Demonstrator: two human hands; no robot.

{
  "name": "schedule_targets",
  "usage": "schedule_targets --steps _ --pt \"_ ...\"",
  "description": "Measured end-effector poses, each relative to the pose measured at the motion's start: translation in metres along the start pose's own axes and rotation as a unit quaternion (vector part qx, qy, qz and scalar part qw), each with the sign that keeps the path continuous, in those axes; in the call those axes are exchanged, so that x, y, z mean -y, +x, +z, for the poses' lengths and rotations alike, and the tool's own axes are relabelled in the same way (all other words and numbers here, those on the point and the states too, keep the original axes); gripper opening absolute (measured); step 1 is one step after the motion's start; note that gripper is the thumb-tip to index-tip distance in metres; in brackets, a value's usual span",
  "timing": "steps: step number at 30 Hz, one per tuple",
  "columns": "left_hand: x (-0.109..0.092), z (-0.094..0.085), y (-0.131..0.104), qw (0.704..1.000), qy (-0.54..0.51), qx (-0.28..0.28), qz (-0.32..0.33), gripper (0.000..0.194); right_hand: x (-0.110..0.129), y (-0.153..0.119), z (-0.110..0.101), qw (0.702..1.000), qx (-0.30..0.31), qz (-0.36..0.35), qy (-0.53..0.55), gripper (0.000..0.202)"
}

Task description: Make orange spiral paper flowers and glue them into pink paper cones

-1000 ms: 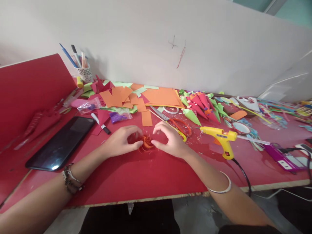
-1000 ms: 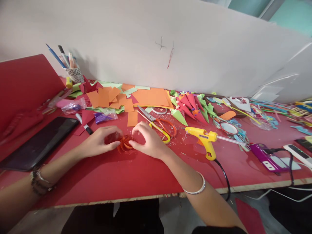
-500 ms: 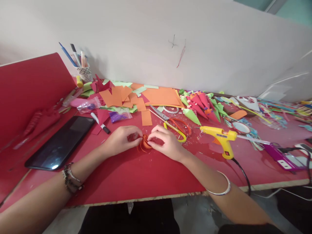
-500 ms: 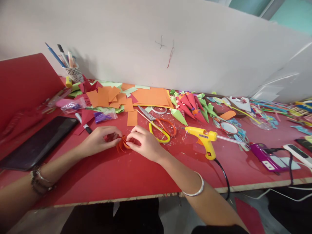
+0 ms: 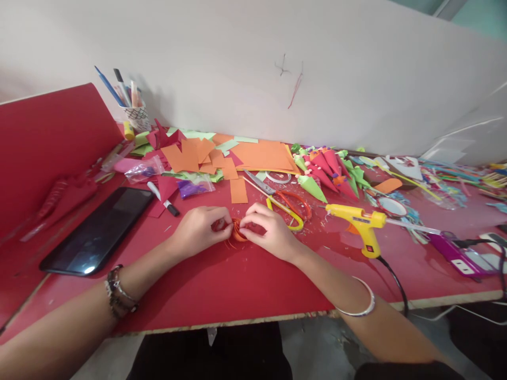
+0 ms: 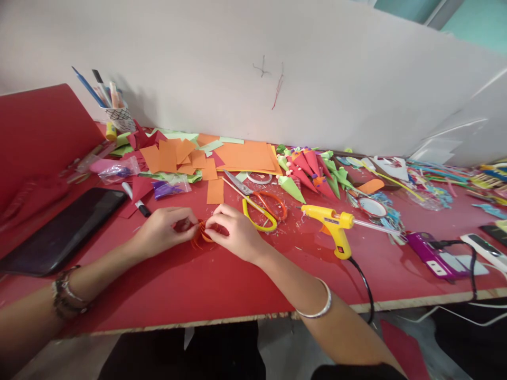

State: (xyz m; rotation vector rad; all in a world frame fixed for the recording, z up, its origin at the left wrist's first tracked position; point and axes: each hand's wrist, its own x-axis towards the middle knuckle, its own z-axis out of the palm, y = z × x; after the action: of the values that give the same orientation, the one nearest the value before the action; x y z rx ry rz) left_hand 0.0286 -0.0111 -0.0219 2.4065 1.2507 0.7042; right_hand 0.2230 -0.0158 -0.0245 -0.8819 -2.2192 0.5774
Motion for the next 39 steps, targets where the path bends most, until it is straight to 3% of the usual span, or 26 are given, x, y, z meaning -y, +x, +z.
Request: schedule_targets --steps 7,13,24,39 --pt "-0.005 0.001 0.0 1.0 0.02 -0.007 0.005 0.007 -0.001 0.0 0.005 1.0 0.009 0.003 -0.014 0.006" --pt "-0.009 0.001 0.0 0.999 -0.032 0.01 -0.037 0.009 -0.001 0.001 0.005 1.0 0.013 -0.008 -0.002 0.01" --pt "-0.012 0.001 0.0 0.995 -0.085 0.014 -0.046 0.01 0.002 0.002 0.005 1.0 0.017 0.001 0.001 0.012" --pt "-0.008 0.0 -0.001 0.994 -0.1 0.052 0.0 0.005 0.002 0.002 0.006 1.0 0.016 0.002 0.01 0.014"
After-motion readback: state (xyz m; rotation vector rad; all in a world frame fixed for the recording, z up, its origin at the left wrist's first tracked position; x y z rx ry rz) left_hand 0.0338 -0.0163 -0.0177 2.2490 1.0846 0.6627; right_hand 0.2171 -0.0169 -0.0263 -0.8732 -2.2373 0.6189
